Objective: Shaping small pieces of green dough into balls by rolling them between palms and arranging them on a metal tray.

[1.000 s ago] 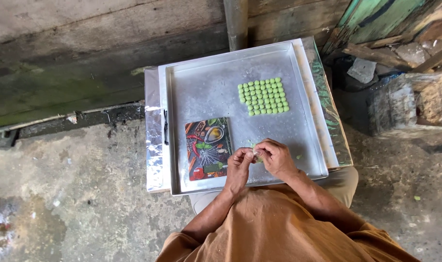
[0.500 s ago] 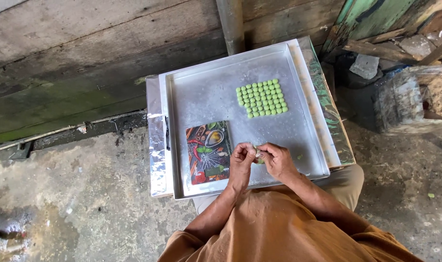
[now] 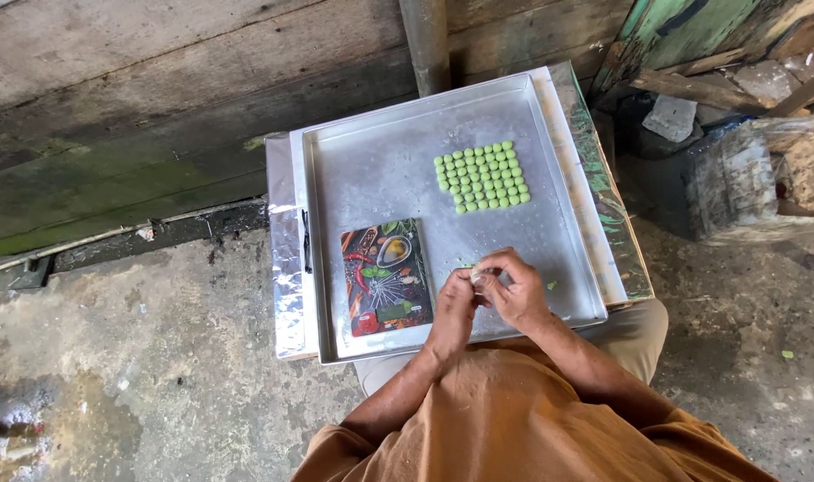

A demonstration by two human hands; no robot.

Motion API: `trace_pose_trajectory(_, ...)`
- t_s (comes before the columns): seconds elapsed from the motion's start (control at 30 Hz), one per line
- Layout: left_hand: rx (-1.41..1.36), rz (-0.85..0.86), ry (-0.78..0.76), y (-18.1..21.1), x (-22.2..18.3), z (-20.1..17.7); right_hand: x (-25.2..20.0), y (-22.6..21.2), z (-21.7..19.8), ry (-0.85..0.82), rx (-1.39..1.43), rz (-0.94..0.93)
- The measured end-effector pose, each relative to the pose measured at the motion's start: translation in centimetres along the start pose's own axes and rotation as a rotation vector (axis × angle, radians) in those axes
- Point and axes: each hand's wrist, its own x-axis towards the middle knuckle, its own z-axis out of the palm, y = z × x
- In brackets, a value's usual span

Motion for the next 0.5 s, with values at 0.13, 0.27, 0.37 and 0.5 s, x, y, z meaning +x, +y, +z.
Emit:
trace_pose_trajectory(0.13, 0.153, 0.14, -0.103, -0.9, 0.3, -1.2, -0.3, 0.9, 0.2, 0.074, 0.012, 0.056)
trace_pose_trajectory(0.27, 0.2, 0.173, -0.097, -1.6, 1.1, -2.4, 0.2, -0.7, 0.7, 0.017, 0.045, 0.042)
trace_pose_trajectory(0.37, 0.166, 0.168, -0.107, -0.8, 1.2, -3.0, -0.5, -0.7, 0.9, -0.054, 0.198, 0.175)
trace_pose_trajectory(0.5, 0.184, 0.16, -0.055, -0.6, 1.7, -3.8, -1.0, 0.3, 0.8, -0.084, 0.094, 0.27)
